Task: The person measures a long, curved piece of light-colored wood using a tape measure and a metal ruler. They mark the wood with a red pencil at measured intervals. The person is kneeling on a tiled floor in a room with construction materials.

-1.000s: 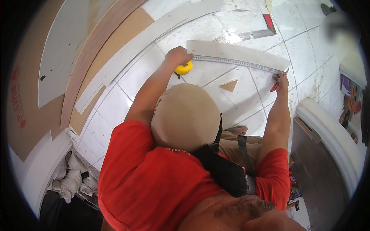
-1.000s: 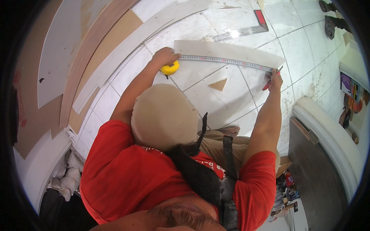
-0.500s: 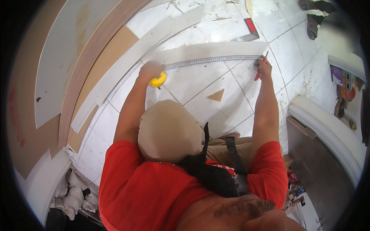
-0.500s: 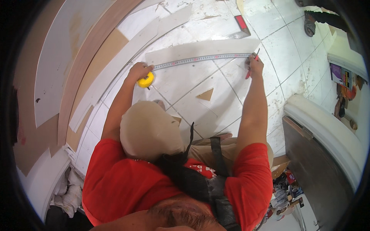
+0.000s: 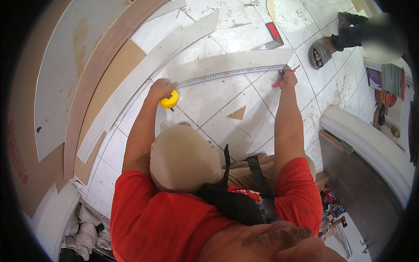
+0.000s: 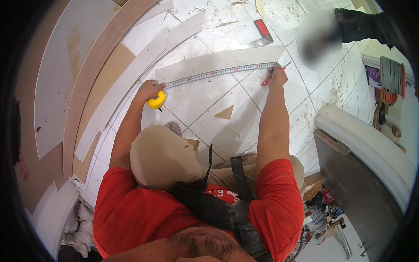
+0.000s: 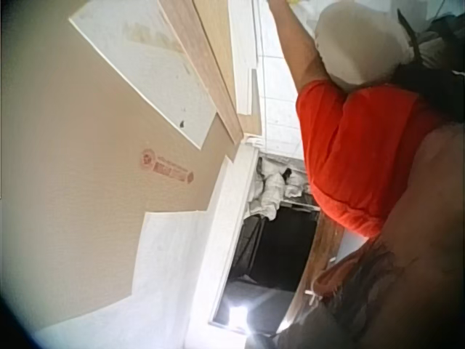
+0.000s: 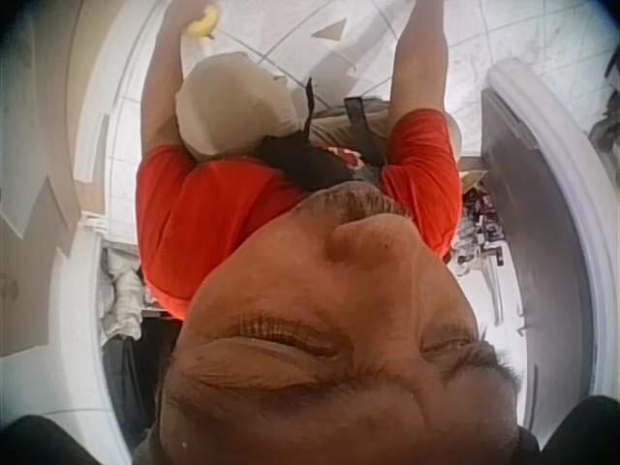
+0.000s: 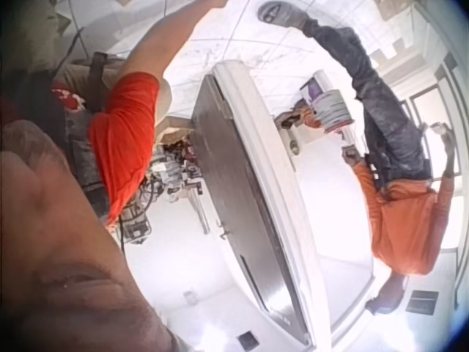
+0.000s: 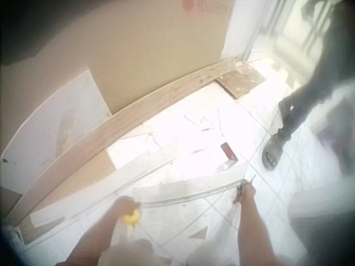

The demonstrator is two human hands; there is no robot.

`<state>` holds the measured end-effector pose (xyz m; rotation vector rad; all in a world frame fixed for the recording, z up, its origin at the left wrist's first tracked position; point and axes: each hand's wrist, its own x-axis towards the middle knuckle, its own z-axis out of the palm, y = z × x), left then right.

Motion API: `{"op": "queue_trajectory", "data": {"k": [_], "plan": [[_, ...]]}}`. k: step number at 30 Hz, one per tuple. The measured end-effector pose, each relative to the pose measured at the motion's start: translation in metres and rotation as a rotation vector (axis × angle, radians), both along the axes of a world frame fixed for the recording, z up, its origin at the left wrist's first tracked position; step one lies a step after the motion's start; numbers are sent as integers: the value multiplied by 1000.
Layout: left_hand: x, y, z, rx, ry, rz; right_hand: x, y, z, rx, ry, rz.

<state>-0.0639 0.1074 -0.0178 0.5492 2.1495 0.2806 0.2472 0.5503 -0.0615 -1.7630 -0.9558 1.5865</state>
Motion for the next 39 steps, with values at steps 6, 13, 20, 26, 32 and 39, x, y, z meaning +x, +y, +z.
{"op": "queue_trajectory", "data": {"k": [6,13,20,26,32,39], "plan": [[-2,-1,-9,-20,-29,25,-4,4,-6,4,62,-149],[-4,6,3,-90,-82,-2,-12,1,-4,-8,145,-272],[-2,9,5,-115,-65,6,-17,-4,10,-2,-18,-219],[-3,3,-4,-80,-16,-38,-22,-15,15,121,-26,-237],[1,7,5,-65,-24,-34,-10,-21,16,113,-39,-137],[4,9,7,-96,-37,24,-30,-61,43,352,-814,-167]]}}
